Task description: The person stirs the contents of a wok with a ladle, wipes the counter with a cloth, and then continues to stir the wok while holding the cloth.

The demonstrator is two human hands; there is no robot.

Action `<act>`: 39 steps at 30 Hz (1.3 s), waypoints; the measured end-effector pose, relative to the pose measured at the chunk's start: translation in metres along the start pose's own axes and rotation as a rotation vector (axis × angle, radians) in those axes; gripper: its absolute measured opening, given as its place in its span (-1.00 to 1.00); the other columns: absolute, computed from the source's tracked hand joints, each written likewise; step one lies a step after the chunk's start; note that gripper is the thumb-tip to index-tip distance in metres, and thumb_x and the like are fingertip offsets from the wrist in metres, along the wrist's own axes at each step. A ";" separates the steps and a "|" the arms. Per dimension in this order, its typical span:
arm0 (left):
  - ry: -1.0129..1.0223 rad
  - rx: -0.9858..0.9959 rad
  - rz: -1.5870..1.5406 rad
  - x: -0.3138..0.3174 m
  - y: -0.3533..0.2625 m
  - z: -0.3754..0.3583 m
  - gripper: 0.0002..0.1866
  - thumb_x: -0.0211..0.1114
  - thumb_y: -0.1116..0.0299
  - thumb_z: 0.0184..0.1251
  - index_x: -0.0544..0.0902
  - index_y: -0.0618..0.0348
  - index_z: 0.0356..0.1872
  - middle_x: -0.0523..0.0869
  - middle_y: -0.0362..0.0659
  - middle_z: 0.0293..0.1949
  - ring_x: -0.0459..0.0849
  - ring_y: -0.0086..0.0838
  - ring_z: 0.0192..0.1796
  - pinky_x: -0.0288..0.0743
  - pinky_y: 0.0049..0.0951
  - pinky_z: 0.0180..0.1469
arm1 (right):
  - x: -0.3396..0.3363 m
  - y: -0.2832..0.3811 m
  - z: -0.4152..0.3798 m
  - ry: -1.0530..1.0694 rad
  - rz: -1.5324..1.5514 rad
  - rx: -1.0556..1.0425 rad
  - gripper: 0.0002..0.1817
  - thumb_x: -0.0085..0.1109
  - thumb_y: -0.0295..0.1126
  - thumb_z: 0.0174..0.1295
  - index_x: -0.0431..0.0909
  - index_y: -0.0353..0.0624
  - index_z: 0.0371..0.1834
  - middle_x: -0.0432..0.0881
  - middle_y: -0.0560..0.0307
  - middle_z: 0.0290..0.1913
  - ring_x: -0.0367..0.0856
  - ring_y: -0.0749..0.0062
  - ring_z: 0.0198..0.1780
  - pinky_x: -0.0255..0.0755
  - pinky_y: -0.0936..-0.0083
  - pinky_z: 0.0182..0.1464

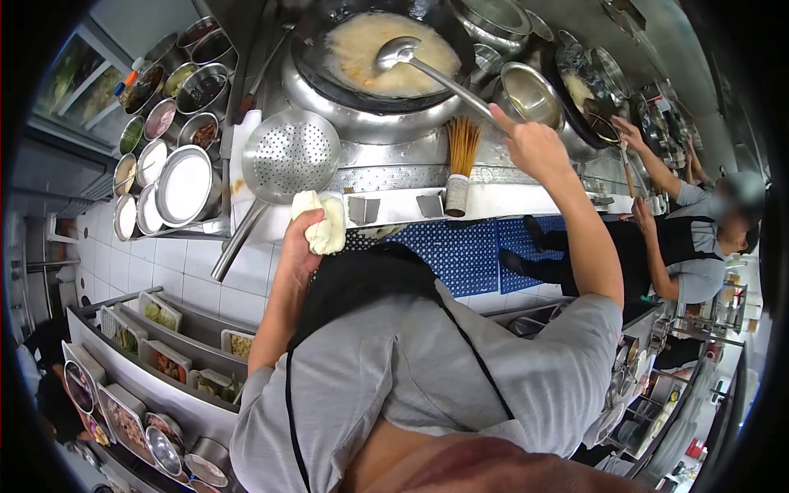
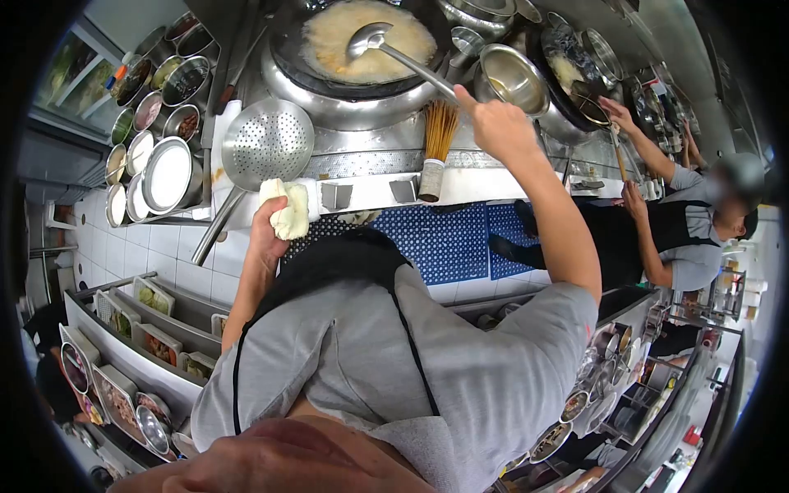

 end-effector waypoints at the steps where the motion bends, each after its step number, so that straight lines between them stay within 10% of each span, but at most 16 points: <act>1: 0.003 -0.002 0.003 0.002 -0.002 0.002 -0.51 0.29 0.37 0.20 0.51 0.33 0.16 0.71 -0.01 -0.06 0.75 -0.23 -0.06 0.69 -0.21 0.03 | -0.005 -0.007 -0.005 -0.015 -0.030 0.006 -0.24 0.06 -0.52 0.18 0.26 0.11 0.54 0.71 -0.16 -0.40 0.73 -0.02 -0.38 0.61 0.09 -0.28; 10: -0.001 -0.009 0.034 0.008 -0.009 0.032 -0.51 0.27 0.30 0.21 0.52 0.23 0.17 0.72 -0.01 -0.03 0.74 -0.17 -0.03 0.65 -0.15 0.11 | 0.004 -0.127 0.019 -0.457 0.290 0.157 -0.25 0.22 -0.42 0.14 0.34 0.05 0.50 0.67 -0.31 -0.38 0.70 -0.14 -0.40 0.58 0.11 -0.33; 16: -0.078 0.068 0.027 0.012 -0.015 0.031 -0.53 0.30 0.30 0.17 0.53 0.18 0.14 0.70 -0.07 -0.08 0.73 -0.21 -0.07 0.66 -0.18 0.03 | 0.018 -0.175 0.121 -0.557 1.461 0.633 -0.41 0.20 -0.52 0.29 0.35 -0.42 0.40 0.50 0.19 -0.58 0.45 0.55 -0.68 0.37 0.49 -0.65; 18: -0.127 0.113 0.012 0.018 -0.016 0.025 -0.52 0.31 0.30 0.16 0.53 0.17 0.14 0.70 -0.07 -0.06 0.72 -0.21 -0.05 0.66 -0.18 0.04 | 0.024 -0.195 0.164 -0.631 1.630 0.597 -0.88 0.18 -0.58 0.27 0.54 -0.38 -0.17 0.48 0.19 -0.62 0.47 0.47 -0.70 0.35 0.45 -0.69; 20: -0.187 0.140 0.008 0.024 -0.014 0.017 -0.52 0.31 0.30 0.16 0.52 0.18 0.13 0.69 -0.08 -0.07 0.71 -0.21 -0.05 0.65 -0.18 0.05 | 0.032 -0.217 0.210 -0.672 1.661 0.597 -0.97 0.13 -0.61 0.27 0.53 -0.32 -0.34 0.49 0.18 -0.63 0.49 0.43 -0.70 0.36 0.43 -0.69; 30: -0.413 0.179 0.015 0.047 0.026 -0.017 -0.52 0.33 0.27 0.18 0.52 0.20 0.12 0.70 -0.05 -0.13 0.73 -0.19 -0.14 0.66 -0.18 -0.05 | 0.026 -0.291 0.358 -0.779 1.196 0.578 -0.69 0.25 -0.49 0.22 0.54 -0.38 0.01 0.64 0.09 -0.54 0.61 0.42 -0.61 0.49 0.45 -0.55; 36: -0.327 0.056 0.081 0.045 0.033 0.005 -0.48 0.32 0.30 0.16 0.49 0.23 0.17 0.70 -0.02 -0.09 0.74 -0.19 -0.09 0.69 -0.17 -0.04 | 0.023 -0.181 0.235 -0.625 1.699 0.397 -0.20 0.31 -0.53 0.24 0.16 -0.26 0.55 0.56 0.18 -0.56 0.46 0.50 -0.69 0.35 0.49 -0.68; 38: -0.161 0.038 0.046 0.066 0.026 0.019 -0.50 0.31 0.34 0.18 0.49 0.25 0.16 0.71 -0.02 -0.08 0.75 -0.21 -0.08 0.69 -0.17 -0.04 | 0.024 -0.138 0.181 -0.538 1.621 0.365 -0.52 0.32 -0.51 0.16 0.53 -0.38 0.18 0.61 0.10 -0.56 0.56 0.43 -0.67 0.44 0.44 -0.64; 39: -0.133 0.038 0.061 0.074 0.023 0.024 -0.52 0.31 0.36 0.18 0.50 0.26 0.15 0.71 -0.02 -0.09 0.75 -0.21 -0.09 0.70 -0.18 -0.04 | 0.024 -0.115 0.155 -0.466 1.666 0.387 -0.41 0.30 -0.55 0.18 0.41 -0.36 0.32 0.58 0.14 -0.57 0.51 0.48 -0.69 0.38 0.49 -0.69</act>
Point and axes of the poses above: each hand's wrist, its own z-axis towards the middle knuckle, its own x-axis out of the palm, y = z × x, the point moved 2 cm from there along z, towards the middle knuckle
